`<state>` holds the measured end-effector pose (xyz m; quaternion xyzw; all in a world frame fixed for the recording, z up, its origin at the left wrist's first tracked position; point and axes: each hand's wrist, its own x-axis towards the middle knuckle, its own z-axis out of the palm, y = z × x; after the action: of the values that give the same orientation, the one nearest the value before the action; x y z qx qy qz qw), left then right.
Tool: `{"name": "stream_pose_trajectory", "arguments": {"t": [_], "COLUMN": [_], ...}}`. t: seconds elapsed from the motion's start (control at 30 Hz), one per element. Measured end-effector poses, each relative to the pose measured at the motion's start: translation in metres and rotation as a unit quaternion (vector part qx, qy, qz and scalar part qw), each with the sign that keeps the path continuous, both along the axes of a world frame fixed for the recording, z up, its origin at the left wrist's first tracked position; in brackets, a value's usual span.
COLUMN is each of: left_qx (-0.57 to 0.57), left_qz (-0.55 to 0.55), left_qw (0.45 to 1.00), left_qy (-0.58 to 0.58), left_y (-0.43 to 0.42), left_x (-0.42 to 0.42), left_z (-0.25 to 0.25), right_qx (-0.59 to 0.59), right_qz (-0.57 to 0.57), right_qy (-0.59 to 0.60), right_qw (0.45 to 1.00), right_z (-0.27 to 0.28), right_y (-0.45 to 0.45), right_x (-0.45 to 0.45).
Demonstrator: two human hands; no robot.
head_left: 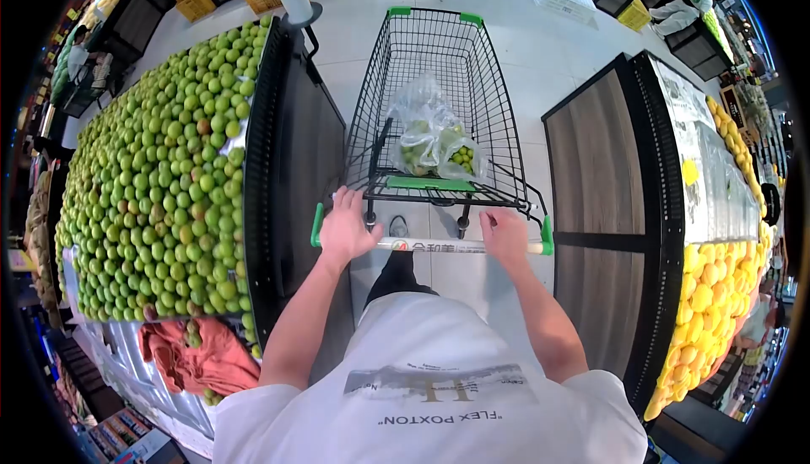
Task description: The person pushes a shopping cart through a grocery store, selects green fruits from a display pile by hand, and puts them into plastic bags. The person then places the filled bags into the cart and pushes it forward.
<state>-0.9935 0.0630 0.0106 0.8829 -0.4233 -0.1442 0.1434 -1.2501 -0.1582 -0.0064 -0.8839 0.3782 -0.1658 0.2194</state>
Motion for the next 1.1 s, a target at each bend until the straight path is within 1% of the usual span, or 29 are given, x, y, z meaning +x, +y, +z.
{"name": "stream_pose_trajectory", "arguments": {"t": [0.03,0.07,0.17,0.3,0.37,0.43,0.5,0.53,0.63,0.8,0.9,0.97,1.03,1.1], "left_qx": [0.008,0.013,0.025,-0.013,-0.018,-0.028,-0.028,-0.031,-0.026,-0.023,-0.017,-0.049,-0.044,-0.031], "left_qz": [0.003,0.004,0.016,0.022,0.020,0.022,0.023,0.027,0.036,0.060,0.076,0.091,0.105,0.109], "left_qw": [1.000,1.000,0.999,0.999,0.999,0.999,0.999,0.999,0.999,0.998,0.997,0.995,0.993,0.994], "left_qy": [0.002,0.007,0.026,0.040,0.032,0.030,0.019,0.013,0.013,0.002,0.011,-0.004,-0.007,-0.007], "left_y": [-0.010,-0.021,-0.054,-0.092,-0.109,-0.127,-0.147,-0.156,-0.185,-0.235,-0.264,-0.283,-0.300,-0.317], "left_x": [0.010,0.019,0.044,0.078,0.092,0.107,0.121,0.127,0.147,0.185,0.208,0.225,0.243,0.255], "left_z": [0.000,-0.001,0.010,0.008,0.004,0.002,-0.003,-0.004,-0.004,0.000,0.006,0.004,0.006,0.007], "right_qx": [-0.002,-0.009,-0.008,0.011,-0.031,-0.029,-0.018,-0.035,-0.041,-0.043,-0.073,-0.083,-0.073,-0.057], "right_qz": [-0.001,0.002,-0.009,-0.017,-0.017,-0.020,-0.017,-0.005,0.007,0.021,0.035,0.056,0.071,0.085], "right_qy": [-0.010,0.008,-0.002,-0.003,-0.004,0.009,-0.006,-0.023,-0.036,-0.023,-0.032,-0.026,-0.022,0.007], "right_qw": [1.000,1.000,1.000,1.000,0.999,0.999,1.000,0.999,0.999,0.999,0.996,0.995,0.995,0.995], "right_z": [-0.001,-0.003,0.007,0.010,0.012,0.014,0.013,0.011,0.011,0.006,0.005,0.005,0.008,0.010], "right_y": [-0.012,-0.026,-0.059,-0.104,-0.127,-0.149,-0.174,-0.185,-0.219,-0.278,-0.312,-0.335,-0.355,-0.374], "right_x": [0.011,0.022,0.054,0.091,0.109,0.129,0.147,0.155,0.182,0.227,0.258,0.281,0.306,0.320]}}
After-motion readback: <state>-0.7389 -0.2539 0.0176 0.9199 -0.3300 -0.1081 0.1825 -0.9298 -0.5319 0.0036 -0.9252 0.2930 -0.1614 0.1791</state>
